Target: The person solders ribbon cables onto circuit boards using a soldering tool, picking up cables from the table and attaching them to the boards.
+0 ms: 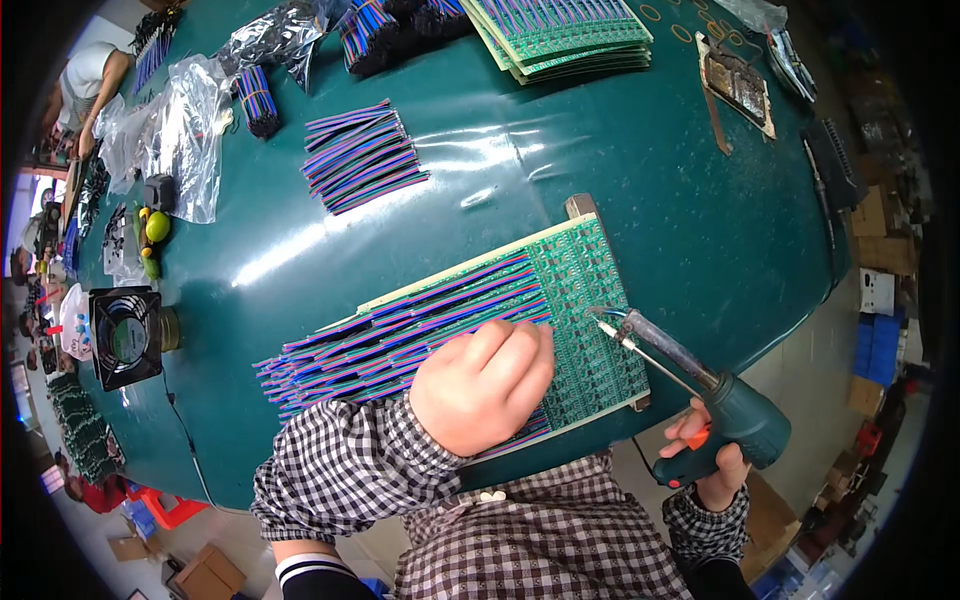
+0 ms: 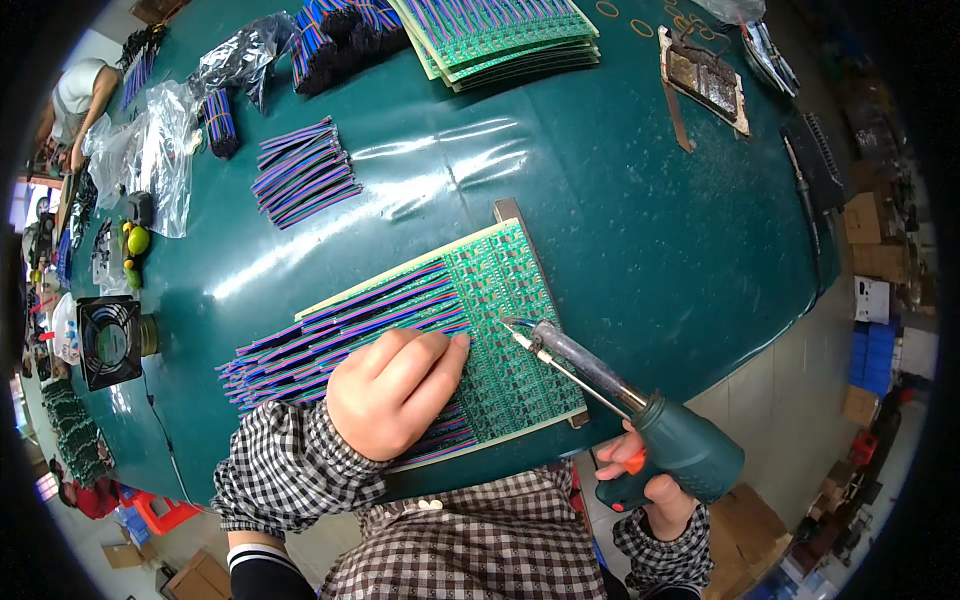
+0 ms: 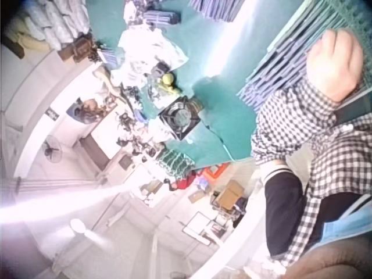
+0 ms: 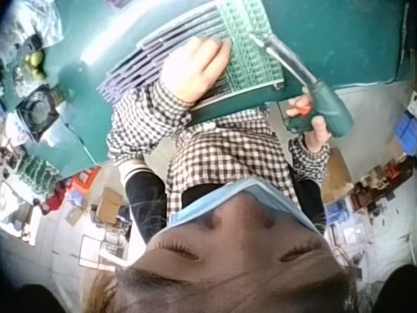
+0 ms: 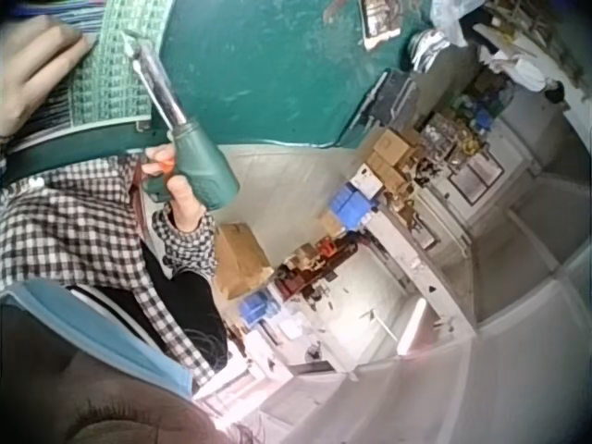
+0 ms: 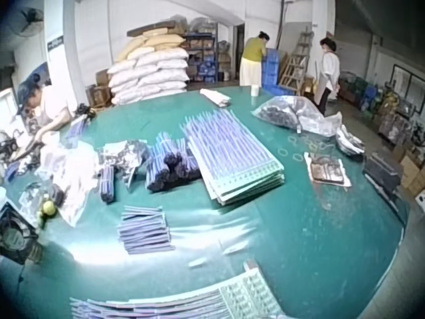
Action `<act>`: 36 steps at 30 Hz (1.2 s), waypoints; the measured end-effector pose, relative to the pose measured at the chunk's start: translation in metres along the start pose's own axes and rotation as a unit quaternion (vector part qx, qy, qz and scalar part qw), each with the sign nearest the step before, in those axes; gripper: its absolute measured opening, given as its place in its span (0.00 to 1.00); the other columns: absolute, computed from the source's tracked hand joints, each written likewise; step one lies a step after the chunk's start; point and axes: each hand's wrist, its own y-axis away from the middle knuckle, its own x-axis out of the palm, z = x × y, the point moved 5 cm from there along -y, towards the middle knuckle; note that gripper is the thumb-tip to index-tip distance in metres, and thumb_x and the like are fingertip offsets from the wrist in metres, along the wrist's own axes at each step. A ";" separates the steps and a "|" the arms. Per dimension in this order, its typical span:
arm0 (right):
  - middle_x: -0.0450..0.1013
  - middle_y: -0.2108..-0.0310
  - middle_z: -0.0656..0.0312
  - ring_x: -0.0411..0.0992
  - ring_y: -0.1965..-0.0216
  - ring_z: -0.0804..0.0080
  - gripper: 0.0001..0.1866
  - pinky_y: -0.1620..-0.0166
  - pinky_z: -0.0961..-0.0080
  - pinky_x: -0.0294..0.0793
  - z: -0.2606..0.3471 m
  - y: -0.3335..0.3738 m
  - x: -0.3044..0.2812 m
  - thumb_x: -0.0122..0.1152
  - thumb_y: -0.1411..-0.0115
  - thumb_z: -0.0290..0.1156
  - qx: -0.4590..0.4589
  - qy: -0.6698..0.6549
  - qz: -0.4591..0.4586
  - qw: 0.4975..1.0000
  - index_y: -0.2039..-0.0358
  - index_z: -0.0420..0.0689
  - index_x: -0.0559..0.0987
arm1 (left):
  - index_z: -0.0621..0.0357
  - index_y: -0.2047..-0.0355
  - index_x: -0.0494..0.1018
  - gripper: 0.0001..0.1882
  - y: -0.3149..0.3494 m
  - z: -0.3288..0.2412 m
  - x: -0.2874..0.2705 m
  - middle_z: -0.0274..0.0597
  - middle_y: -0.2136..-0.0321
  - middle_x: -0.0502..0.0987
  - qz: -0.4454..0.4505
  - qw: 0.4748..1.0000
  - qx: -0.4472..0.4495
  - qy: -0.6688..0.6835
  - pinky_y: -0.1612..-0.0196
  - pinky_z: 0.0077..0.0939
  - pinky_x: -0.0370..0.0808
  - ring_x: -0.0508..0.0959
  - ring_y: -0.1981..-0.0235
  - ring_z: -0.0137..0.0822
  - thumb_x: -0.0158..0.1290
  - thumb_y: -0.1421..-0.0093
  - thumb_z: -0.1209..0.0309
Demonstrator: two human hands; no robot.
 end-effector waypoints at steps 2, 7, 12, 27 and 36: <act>0.73 0.65 0.53 0.76 0.58 0.60 0.43 0.61 0.69 0.84 -0.001 -0.002 0.001 0.62 0.40 0.56 0.009 0.005 0.012 1.000 0.44 0.24 0.66 | 0.66 0.60 0.78 0.20 -0.001 0.007 0.000 0.41 0.65 0.75 0.001 0.999 -0.017 0.051 0.66 0.25 0.78 0.77 0.67 0.36 0.54 0.55 0.73; 0.75 0.66 0.53 0.77 0.63 0.59 0.44 0.58 0.68 0.82 0.001 0.000 0.002 0.64 0.42 0.54 0.008 0.006 -0.008 1.000 0.44 0.24 0.65 | 0.66 0.59 0.78 0.21 -0.006 0.007 -0.002 0.42 0.65 0.75 -0.019 0.998 -0.011 0.053 0.67 0.26 0.78 0.76 0.68 0.36 0.54 0.56 0.73; 0.77 0.64 0.46 0.78 0.61 0.56 0.39 0.58 0.61 0.81 -0.001 -0.005 -0.002 0.67 0.42 0.44 0.035 0.003 0.000 0.999 0.46 0.21 0.64 | 0.62 0.59 0.79 0.22 -0.012 0.005 -0.003 0.41 0.67 0.76 -0.017 0.999 -0.014 0.043 0.71 0.27 0.75 0.75 0.71 0.37 0.55 0.57 0.73; 0.77 0.67 0.50 0.80 0.65 0.56 0.35 0.61 0.62 0.83 0.000 -0.002 0.005 0.67 0.40 0.42 0.004 -0.058 -0.036 0.998 0.47 0.22 0.66 | 0.58 0.60 0.78 0.16 -0.002 0.008 -0.002 0.37 0.65 0.75 -0.017 0.996 -0.030 0.087 0.69 0.26 0.77 0.76 0.68 0.35 0.56 0.51 0.74; 0.78 0.66 0.51 0.78 0.59 0.62 0.39 0.43 0.60 0.69 0.002 -0.002 0.001 0.61 0.39 0.53 -0.006 -0.018 0.011 1.000 0.48 0.24 0.68 | 0.62 0.61 0.78 0.19 -0.007 0.011 -0.005 0.40 0.66 0.75 -0.027 0.994 -0.030 0.097 0.68 0.29 0.77 0.76 0.69 0.38 0.58 0.57 0.78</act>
